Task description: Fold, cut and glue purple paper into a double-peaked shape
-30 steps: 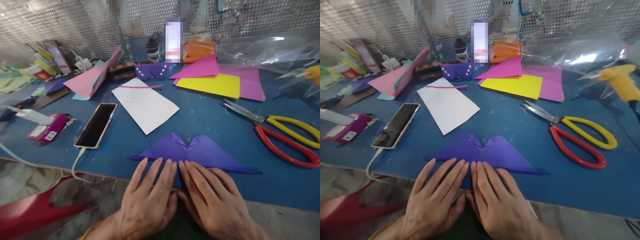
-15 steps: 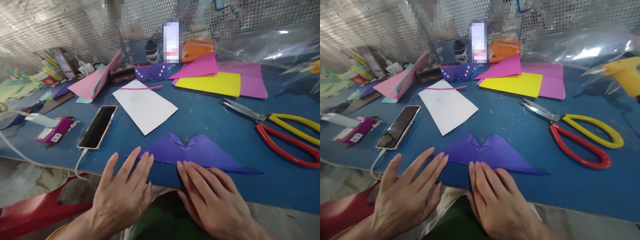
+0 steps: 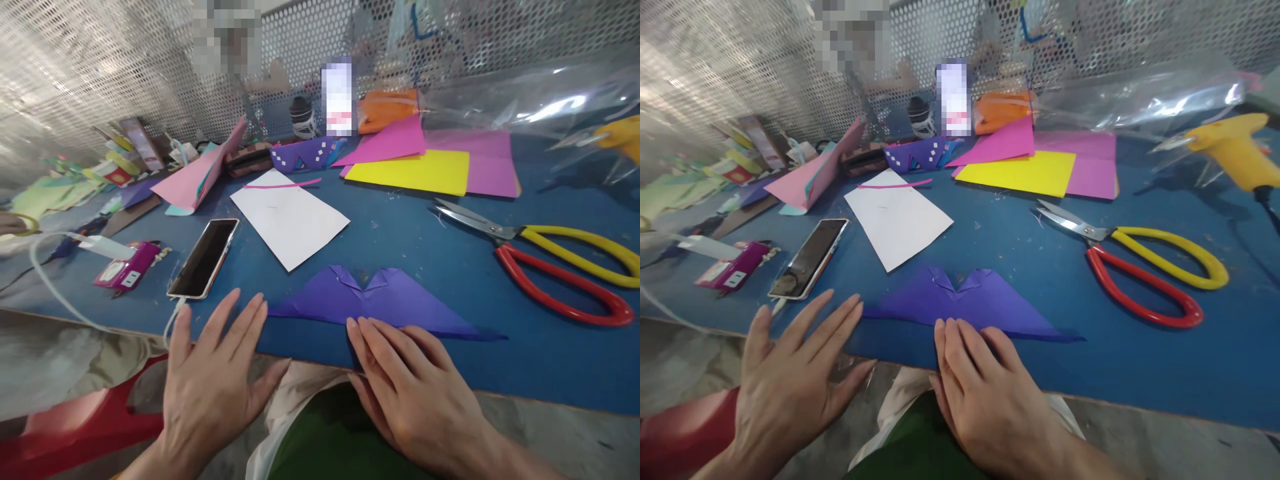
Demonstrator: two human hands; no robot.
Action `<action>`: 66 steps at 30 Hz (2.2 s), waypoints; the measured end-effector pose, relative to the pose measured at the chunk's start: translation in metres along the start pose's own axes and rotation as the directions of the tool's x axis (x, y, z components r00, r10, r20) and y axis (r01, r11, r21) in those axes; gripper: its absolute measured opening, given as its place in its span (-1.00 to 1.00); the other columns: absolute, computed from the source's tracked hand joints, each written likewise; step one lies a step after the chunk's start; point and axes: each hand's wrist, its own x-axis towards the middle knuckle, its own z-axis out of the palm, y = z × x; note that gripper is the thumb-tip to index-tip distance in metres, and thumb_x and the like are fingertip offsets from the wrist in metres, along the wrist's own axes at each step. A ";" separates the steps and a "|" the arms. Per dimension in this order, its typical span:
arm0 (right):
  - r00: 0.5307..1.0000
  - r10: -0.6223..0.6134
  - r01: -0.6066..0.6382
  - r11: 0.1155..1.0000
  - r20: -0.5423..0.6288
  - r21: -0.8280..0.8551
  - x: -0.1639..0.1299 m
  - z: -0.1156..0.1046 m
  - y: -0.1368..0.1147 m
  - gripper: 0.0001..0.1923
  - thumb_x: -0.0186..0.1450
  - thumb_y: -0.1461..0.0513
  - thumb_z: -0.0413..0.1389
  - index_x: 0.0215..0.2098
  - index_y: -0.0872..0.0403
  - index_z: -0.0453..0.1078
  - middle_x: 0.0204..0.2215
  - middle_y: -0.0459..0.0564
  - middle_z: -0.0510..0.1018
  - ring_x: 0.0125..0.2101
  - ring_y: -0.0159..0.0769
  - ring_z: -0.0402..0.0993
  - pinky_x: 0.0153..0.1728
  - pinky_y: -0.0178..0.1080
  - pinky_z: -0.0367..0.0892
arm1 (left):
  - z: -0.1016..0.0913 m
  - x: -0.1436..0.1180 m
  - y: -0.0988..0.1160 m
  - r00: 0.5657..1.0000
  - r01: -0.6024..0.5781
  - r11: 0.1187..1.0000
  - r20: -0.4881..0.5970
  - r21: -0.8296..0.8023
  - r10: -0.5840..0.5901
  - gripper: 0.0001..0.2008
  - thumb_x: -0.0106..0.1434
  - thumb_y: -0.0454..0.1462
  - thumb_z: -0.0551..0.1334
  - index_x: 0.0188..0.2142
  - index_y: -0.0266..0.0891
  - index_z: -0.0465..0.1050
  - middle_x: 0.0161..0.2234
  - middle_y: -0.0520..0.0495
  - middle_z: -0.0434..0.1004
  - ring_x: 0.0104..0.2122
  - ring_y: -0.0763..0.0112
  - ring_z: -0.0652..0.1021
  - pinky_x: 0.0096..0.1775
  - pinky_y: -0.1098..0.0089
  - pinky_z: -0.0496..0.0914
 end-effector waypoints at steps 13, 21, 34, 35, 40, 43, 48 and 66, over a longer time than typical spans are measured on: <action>0.998 -0.022 0.025 0.999 0.058 -0.043 -0.018 -0.002 0.007 -0.57 0.46 0.24 0.01 0.23 0.27 0.36 0.16 0.16 0.53 0.20 -0.15 0.32 0.16 -0.04 0.13 | 0.025 0.035 0.059 0.966 -0.250 0.879 -0.162 -0.407 0.200 -0.59 0.44 -0.25 0.14 0.14 -0.55 0.40 0.10 -0.30 0.56 0.20 0.17 0.45 0.26 0.24 0.26; 0.987 0.160 -0.162 0.981 -0.019 -0.106 -0.036 -0.027 0.023 -0.64 0.49 0.19 0.02 0.14 0.21 0.45 0.06 0.06 0.61 0.01 -0.24 0.55 0.10 -0.09 0.16 | 0.030 0.033 0.058 0.968 -0.243 0.875 -0.170 -0.419 0.187 -0.59 0.42 -0.28 0.18 0.16 -0.56 0.39 0.09 -0.31 0.57 0.14 0.13 0.49 0.22 0.17 0.29; 0.953 0.303 -0.298 0.927 -0.017 -0.229 -0.052 -0.058 0.042 -0.70 0.47 0.23 0.05 0.03 0.20 0.53 -0.05 0.11 0.67 -0.06 -0.02 0.60 0.04 0.01 0.22 | 0.028 0.038 0.070 0.986 -0.162 0.897 -0.095 -0.411 0.134 -0.51 0.48 -0.03 0.05 0.22 -0.26 0.40 0.07 -0.20 0.55 0.07 0.07 0.50 0.24 0.06 0.23; 0.950 0.312 -0.308 0.926 -0.015 -0.221 -0.051 -0.058 0.042 -0.71 0.47 0.23 0.05 0.03 0.19 0.53 -0.05 0.10 0.67 -0.06 -0.03 0.60 0.05 0.02 0.21 | 0.028 0.039 0.070 0.986 -0.165 0.899 -0.094 -0.405 0.139 -0.51 0.48 -0.04 0.03 0.21 -0.28 0.41 0.07 -0.21 0.56 0.07 0.06 0.49 0.22 0.05 0.24; 0.961 0.276 -0.273 0.928 -0.024 -0.255 -0.038 -0.065 0.047 -0.82 0.43 0.26 0.13 -0.10 0.13 0.57 -0.17 0.01 0.71 -0.08 -0.09 0.58 0.08 0.01 0.20 | 0.026 0.050 0.063 0.975 -0.212 0.904 -0.142 -0.371 0.170 -0.67 0.48 -0.24 0.09 0.11 -0.33 0.47 -0.04 -0.15 0.63 -0.05 0.15 0.55 0.07 0.12 0.38; 0.991 0.118 -0.097 0.951 0.055 -0.292 -0.026 -0.066 0.053 -0.79 0.43 0.36 0.07 -0.15 0.15 0.57 -0.21 0.01 0.70 -0.11 -0.14 0.57 0.10 0.01 0.21 | 0.024 0.060 0.056 0.963 -0.258 0.894 -0.177 -0.367 0.205 -0.74 0.44 -0.31 0.15 0.02 -0.35 0.51 -0.14 -0.13 0.66 -0.17 0.23 0.57 -0.10 0.21 0.46; 0.967 -0.203 0.239 0.932 0.156 -0.273 -0.005 -0.062 0.059 -0.73 0.37 0.44 0.01 -0.22 0.25 0.57 -0.23 0.16 0.66 -0.26 -0.13 0.54 -0.01 0.02 0.30 | 0.022 0.071 0.044 0.942 -0.336 0.854 -0.159 -0.396 0.296 -0.76 0.41 -0.36 0.15 -0.01 -0.37 0.53 -0.18 -0.12 0.65 -0.25 0.24 0.55 -0.23 0.23 0.48; 0.974 -0.137 0.157 0.982 0.181 -0.105 0.011 -0.051 0.058 -0.68 0.38 0.46 0.00 -0.39 0.12 0.53 -0.34 0.01 0.61 -0.37 -0.28 0.42 -0.03 -0.05 0.30 | 0.021 0.089 0.041 0.890 -0.446 0.853 -0.232 -0.271 0.392 -0.75 0.45 -0.34 0.08 -0.13 -0.33 0.56 -0.32 -0.07 0.65 -0.34 0.32 0.58 -0.23 0.29 0.51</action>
